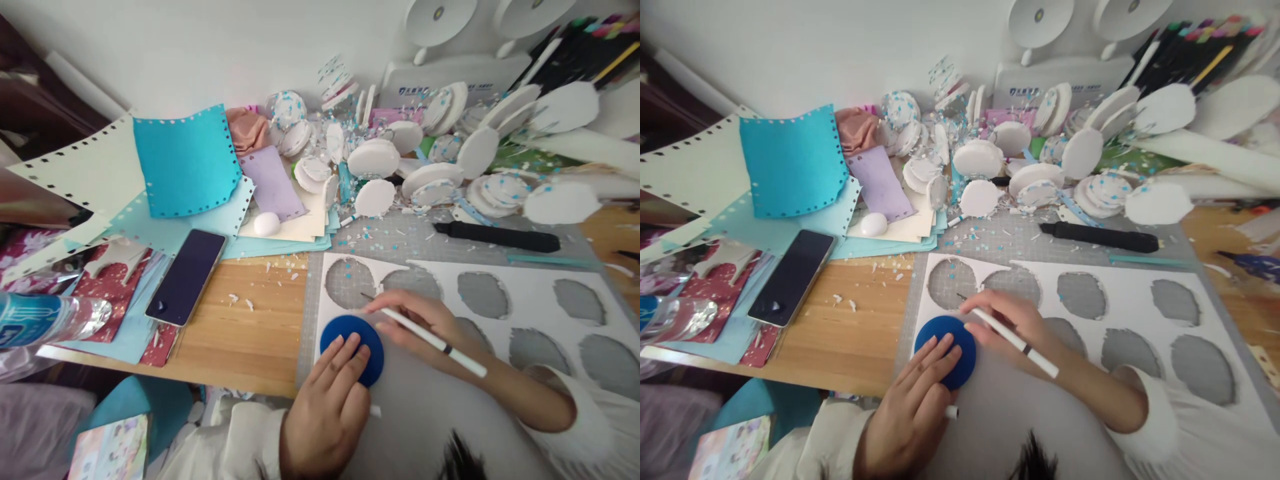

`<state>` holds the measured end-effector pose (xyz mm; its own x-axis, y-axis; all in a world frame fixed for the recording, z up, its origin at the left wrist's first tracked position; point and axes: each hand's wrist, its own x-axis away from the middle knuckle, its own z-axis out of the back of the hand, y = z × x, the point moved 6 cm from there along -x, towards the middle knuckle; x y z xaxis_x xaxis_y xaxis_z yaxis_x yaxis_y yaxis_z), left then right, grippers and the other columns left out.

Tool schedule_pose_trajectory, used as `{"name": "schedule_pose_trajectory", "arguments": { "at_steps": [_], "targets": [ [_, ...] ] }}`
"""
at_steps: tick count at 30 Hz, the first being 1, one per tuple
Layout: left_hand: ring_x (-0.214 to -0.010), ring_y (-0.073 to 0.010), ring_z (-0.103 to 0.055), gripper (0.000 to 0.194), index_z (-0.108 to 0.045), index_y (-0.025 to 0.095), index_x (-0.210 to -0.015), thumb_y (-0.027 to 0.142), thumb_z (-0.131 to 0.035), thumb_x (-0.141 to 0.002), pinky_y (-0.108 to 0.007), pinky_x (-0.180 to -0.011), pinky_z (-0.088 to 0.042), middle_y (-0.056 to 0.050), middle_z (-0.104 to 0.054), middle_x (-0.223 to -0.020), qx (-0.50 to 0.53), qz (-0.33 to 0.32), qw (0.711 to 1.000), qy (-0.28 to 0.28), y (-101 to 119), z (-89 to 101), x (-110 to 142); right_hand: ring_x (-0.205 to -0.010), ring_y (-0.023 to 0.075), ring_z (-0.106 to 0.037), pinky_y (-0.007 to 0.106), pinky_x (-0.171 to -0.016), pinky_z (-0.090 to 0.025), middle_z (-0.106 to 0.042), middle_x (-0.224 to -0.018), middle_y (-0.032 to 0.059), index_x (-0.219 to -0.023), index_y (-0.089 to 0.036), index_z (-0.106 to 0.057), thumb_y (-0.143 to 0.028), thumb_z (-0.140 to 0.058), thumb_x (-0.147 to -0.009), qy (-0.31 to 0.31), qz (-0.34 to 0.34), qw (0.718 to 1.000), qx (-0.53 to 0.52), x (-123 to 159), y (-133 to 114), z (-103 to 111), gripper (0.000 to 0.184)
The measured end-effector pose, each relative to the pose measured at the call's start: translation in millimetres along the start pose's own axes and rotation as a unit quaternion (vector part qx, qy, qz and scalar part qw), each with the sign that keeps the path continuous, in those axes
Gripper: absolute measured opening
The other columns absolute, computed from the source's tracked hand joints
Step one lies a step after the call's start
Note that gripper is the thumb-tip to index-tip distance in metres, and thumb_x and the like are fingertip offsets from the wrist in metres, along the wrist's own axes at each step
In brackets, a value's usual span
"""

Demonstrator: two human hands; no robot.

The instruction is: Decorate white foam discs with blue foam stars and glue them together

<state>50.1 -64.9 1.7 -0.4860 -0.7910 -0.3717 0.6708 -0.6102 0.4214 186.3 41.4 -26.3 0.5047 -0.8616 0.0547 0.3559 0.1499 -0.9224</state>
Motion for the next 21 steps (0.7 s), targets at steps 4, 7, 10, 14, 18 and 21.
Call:
{"name": "schedule_pose_trajectory", "arguments": {
  "at_steps": [4,7,10,14,18,21],
  "targets": [
    [-0.129,-0.0244,-0.048,0.020,-0.054,0.015,-0.077,0.003,-0.041,-0.087,-0.041,-0.107,-0.045,-0.013,-0.066,-0.120,-0.006,0.004,1.000,-0.008,0.4,-1.0,-1.4,-0.057,0.0139,-0.050,0.031,-0.058,-0.042,-0.067,-0.090,0.0059,-0.097,-0.025,-0.066,-0.045,-0.042,-0.092,0.048,-0.059,0.974,-0.215,-2.9,10.7,7.2,0.032],
    [-0.123,-0.0268,-0.055,0.018,-0.055,0.014,-0.075,0.010,-0.045,-0.088,-0.043,-0.103,-0.049,-0.014,-0.068,-0.116,-0.011,0.004,1.000,-0.008,1.5,0.7,-4.3,-0.052,0.0131,-0.045,0.028,-0.053,-0.036,-0.058,-0.062,-0.0007,-0.097,-0.024,-0.060,-0.040,-0.048,-0.091,0.090,-0.081,0.945,-0.303,-4.7,14.2,13.3,0.020],
    [-0.118,-0.0289,-0.059,0.020,-0.058,0.013,-0.074,0.020,-0.048,-0.091,-0.044,-0.098,-0.053,-0.014,-0.069,-0.114,-0.016,0.006,1.000,-0.013,3.0,2.6,-7.4,-0.046,0.0105,-0.038,0.026,-0.049,-0.029,-0.044,-0.049,-0.0069,-0.089,-0.026,-0.055,-0.034,-0.058,-0.086,0.129,-0.087,0.935,-0.320,-1.4,10.4,28.7,0.010],
    [-0.117,-0.0299,-0.059,0.023,-0.062,0.012,-0.077,0.023,-0.049,-0.092,-0.044,-0.097,-0.055,-0.015,-0.068,-0.115,-0.025,0.010,1.000,-0.014,5.8,3.3,-9.5,-0.052,0.0112,-0.045,0.027,-0.049,-0.031,-0.052,-0.055,-0.0017,-0.081,-0.022,-0.059,-0.038,-0.060,-0.084,0.149,-0.084,0.964,-0.205,7.0,-9.9,64.3,0.016],
    [-0.113,-0.0296,-0.062,0.022,-0.063,0.011,-0.078,0.020,-0.048,-0.092,-0.044,-0.096,-0.055,-0.015,-0.070,-0.112,-0.041,0.014,0.999,0.000,8.0,3.9,-10.8,-0.043,0.0088,-0.040,0.026,-0.043,-0.023,-0.047,-0.045,-0.0040,-0.071,-0.024,-0.052,-0.045,-0.067,-0.079,0.190,-0.070,0.965,-0.167,5.1,-33.1,93.2,0.027],
    [-0.111,-0.0294,-0.063,0.023,-0.064,0.009,-0.079,0.018,-0.047,-0.092,-0.043,-0.097,-0.055,-0.016,-0.070,-0.110,-0.047,0.006,0.999,0.005,8.5,4.7,-11.6,-0.041,0.0064,-0.035,0.025,-0.042,-0.020,-0.038,-0.044,-0.0067,-0.061,-0.022,-0.043,-0.044,-0.070,-0.076,0.181,-0.048,0.976,-0.115,-10.6,-40.3,85.1,0.038]
  ]
}}
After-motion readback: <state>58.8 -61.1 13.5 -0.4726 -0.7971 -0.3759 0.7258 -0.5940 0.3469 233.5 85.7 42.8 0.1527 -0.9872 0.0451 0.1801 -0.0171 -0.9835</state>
